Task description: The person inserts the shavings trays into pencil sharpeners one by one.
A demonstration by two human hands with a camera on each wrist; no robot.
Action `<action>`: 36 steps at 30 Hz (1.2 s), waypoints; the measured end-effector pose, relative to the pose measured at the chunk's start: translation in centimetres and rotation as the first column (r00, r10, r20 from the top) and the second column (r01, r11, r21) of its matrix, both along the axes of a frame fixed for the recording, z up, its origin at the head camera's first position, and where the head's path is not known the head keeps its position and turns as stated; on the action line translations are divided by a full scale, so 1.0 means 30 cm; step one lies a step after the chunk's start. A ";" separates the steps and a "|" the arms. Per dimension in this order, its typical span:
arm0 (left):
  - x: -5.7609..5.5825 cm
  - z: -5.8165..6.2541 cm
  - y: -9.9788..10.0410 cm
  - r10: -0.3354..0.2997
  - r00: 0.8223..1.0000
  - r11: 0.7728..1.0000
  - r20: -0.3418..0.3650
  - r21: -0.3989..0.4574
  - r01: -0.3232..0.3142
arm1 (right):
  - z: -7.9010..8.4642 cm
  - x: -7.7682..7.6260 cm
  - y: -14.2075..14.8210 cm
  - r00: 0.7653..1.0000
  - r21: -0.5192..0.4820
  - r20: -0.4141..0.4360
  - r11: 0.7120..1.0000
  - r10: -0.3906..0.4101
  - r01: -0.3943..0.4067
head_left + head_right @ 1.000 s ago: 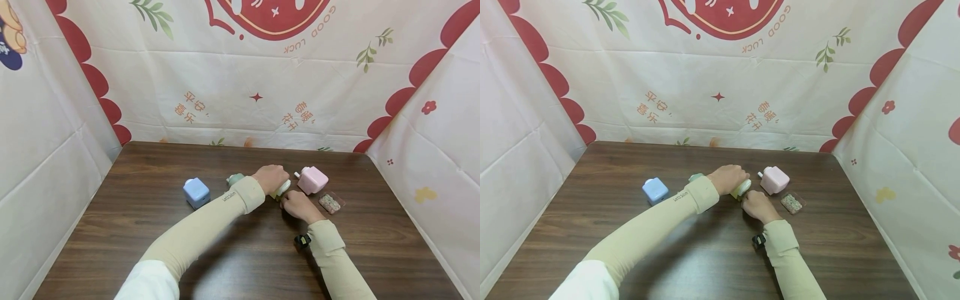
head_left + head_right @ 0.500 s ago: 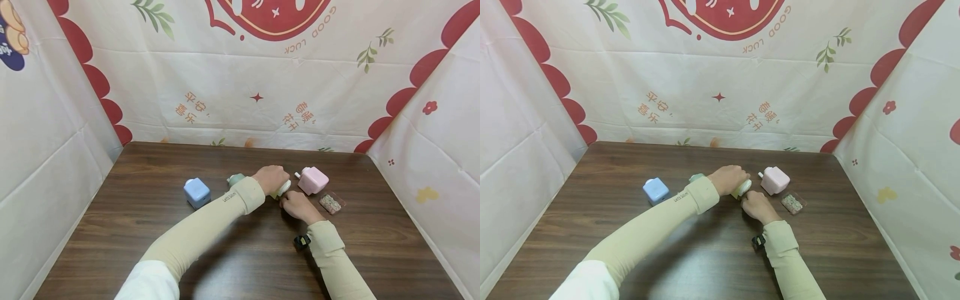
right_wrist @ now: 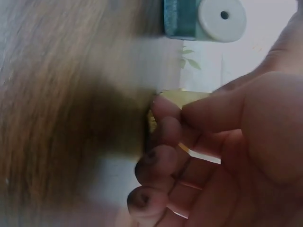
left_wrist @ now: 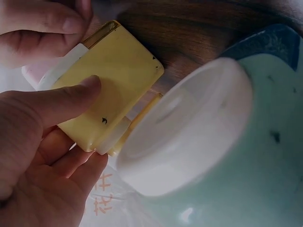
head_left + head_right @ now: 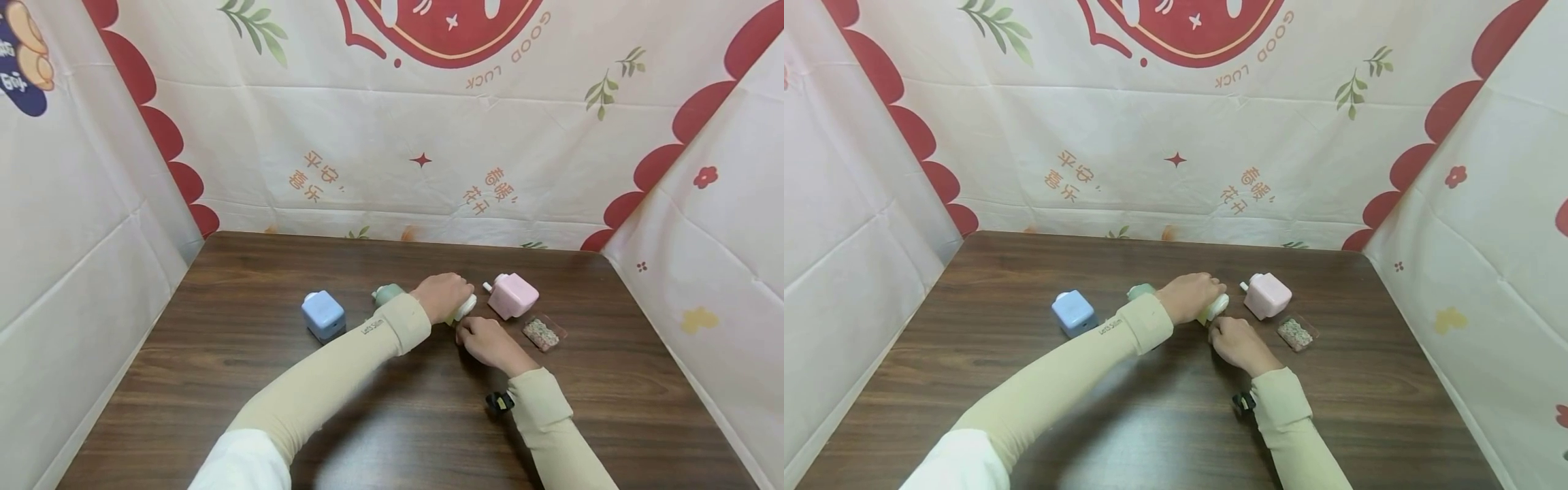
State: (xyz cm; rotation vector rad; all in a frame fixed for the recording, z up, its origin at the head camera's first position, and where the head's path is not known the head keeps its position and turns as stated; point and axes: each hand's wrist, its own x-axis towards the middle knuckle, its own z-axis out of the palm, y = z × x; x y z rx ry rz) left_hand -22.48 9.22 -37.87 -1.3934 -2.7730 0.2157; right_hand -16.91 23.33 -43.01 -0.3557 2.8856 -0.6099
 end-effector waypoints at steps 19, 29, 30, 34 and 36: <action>0.022 -0.046 -0.018 0.045 0.998 0.998 -0.040 0.053 -0.042 | 0.195 0.075 0.183 0.963 0.031 -0.245 0.992 -0.109 0.120; 0.029 -0.052 -0.019 0.054 0.996 0.998 -0.066 0.025 -0.053 | 0.209 0.064 0.314 0.948 0.111 -0.134 0.946 -0.289 0.305; 0.028 -0.052 -0.019 0.055 0.996 0.998 -0.064 0.022 -0.053 | 0.205 0.061 0.322 0.949 0.126 -0.107 0.943 -0.295 0.307; 0.027 -0.052 -0.017 0.062 0.998 0.998 -0.026 0.021 -0.061 | 0.184 0.047 0.350 0.952 0.190 0.004 0.934 -0.307 0.301; 0.026 -0.049 -0.016 0.070 0.998 0.997 0.010 0.024 -0.070 | 0.170 0.041 0.362 0.950 0.217 0.044 0.931 -0.310 0.294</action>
